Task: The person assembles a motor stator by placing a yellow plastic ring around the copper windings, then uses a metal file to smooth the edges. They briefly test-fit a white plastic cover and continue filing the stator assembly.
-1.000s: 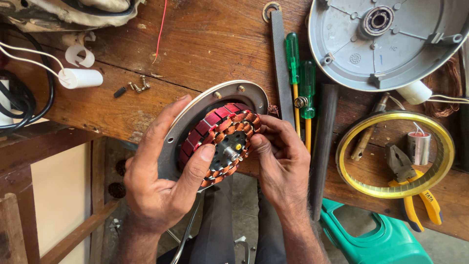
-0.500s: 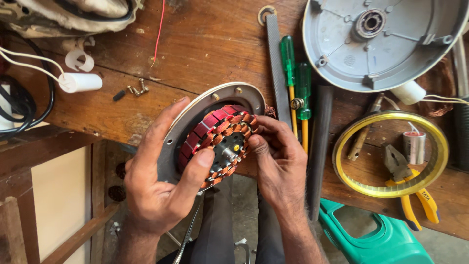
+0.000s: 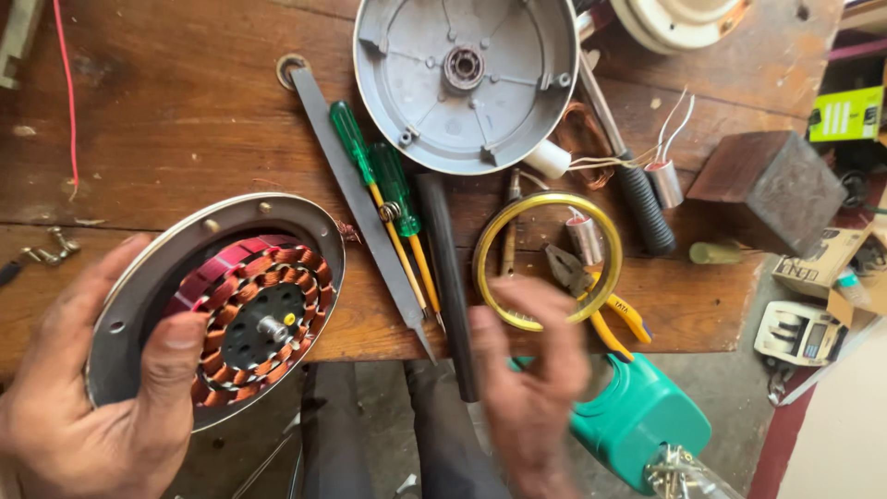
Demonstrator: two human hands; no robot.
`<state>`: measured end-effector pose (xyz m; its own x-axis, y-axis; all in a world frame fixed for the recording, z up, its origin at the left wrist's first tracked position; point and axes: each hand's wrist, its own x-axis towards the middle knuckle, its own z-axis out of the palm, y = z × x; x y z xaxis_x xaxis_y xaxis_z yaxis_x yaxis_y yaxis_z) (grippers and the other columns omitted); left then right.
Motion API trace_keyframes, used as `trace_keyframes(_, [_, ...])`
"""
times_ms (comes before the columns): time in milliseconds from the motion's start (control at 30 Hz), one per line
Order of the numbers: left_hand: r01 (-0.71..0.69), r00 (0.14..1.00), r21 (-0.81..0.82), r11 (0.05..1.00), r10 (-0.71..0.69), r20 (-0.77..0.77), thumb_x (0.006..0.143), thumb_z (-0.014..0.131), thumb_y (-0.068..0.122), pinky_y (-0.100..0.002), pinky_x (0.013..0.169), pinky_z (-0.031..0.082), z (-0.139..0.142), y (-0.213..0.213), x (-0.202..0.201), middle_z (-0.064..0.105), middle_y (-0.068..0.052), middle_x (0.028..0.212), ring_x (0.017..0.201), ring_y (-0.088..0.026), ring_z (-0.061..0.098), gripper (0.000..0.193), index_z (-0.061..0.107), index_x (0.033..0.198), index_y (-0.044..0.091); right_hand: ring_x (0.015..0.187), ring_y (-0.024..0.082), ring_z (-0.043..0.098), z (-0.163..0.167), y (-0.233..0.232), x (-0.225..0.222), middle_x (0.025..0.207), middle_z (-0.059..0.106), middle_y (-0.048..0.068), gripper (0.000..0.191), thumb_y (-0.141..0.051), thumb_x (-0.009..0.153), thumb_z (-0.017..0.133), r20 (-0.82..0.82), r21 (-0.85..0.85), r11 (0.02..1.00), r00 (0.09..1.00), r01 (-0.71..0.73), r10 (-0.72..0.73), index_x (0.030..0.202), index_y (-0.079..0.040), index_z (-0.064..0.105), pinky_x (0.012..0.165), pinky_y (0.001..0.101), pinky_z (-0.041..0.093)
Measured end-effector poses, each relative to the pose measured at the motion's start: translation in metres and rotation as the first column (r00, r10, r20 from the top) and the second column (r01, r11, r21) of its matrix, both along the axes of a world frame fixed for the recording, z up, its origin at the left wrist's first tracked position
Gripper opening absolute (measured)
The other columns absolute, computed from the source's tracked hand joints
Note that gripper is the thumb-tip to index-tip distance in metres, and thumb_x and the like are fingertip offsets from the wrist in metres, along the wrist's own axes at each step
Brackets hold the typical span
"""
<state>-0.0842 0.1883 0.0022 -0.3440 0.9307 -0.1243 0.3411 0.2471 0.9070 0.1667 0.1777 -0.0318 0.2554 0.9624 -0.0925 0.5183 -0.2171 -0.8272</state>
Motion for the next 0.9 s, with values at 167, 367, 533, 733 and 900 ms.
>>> trace_keyframes(167, [0.01,0.997,0.034,0.999,-0.008,-0.072,0.112,0.053,0.024,-0.029,0.107,0.049,-0.003,0.0,-0.009,0.069,-0.013,0.129,0.118,-0.016,0.064,0.039,0.061,0.14,-0.003,0.147,0.054,0.016,-0.009,0.032,0.061,0.16,0.021,0.028,0.129,-0.046,0.052,0.097,0.721,0.05,0.904,0.642,-0.425,0.262,0.159,-0.015,0.03,0.119,0.0671,0.019])
trace_keyframes(367, [0.104,0.995,0.056,0.993,-0.105,0.0,0.112,0.051,0.024,-0.028,0.094,0.056,-0.018,0.001,-0.02,0.076,-0.011,0.12,0.108,-0.015,0.071,0.036,0.063,0.138,0.003,0.151,0.048,0.022,-0.017,0.044,0.074,0.165,0.018,0.028,0.145,-0.041,0.04,0.098,0.666,-0.187,0.893,0.615,-0.409,0.421,0.163,-0.018,0.024,0.118,0.0631,0.024])
trace_keyframes(533, [0.149,0.989,0.079,0.986,-0.147,-0.021,0.111,0.051,0.026,-0.029,0.087,0.059,-0.019,0.003,-0.02,0.078,-0.012,0.116,0.102,-0.017,0.077,0.036,0.065,0.136,0.004,0.146,0.039,0.035,0.007,0.037,0.052,0.155,0.034,0.02,0.14,-0.044,0.041,0.099,0.591,-0.058,0.945,0.752,-0.323,0.293,0.159,-0.014,0.029,0.123,0.0527,0.03])
trace_keyframes(733, [0.091,0.993,0.051,0.995,-0.094,0.067,0.109,0.052,0.027,-0.028,0.09,0.058,-0.023,-0.002,-0.02,0.078,-0.011,0.118,0.105,-0.016,0.075,0.037,0.066,0.135,0.003,0.139,0.027,0.042,-0.005,-0.005,-0.036,0.157,0.033,0.013,0.137,-0.058,0.052,0.093,0.08,0.464,0.833,0.95,-0.302,0.3,0.162,-0.021,0.02,0.12,0.0444,0.04])
trace_keyframes(900, [0.015,0.984,0.055,0.998,-0.025,0.176,0.11,0.052,0.028,-0.027,0.094,0.056,-0.026,-0.006,-0.027,0.076,-0.011,0.122,0.108,-0.014,0.07,0.04,0.065,0.136,0.001,0.15,0.041,0.035,-0.028,-0.013,-0.102,0.159,0.025,0.024,0.136,-0.056,0.049,0.1,0.093,0.469,0.819,0.941,-0.331,0.326,0.154,-0.022,0.02,0.128,0.0557,0.037])
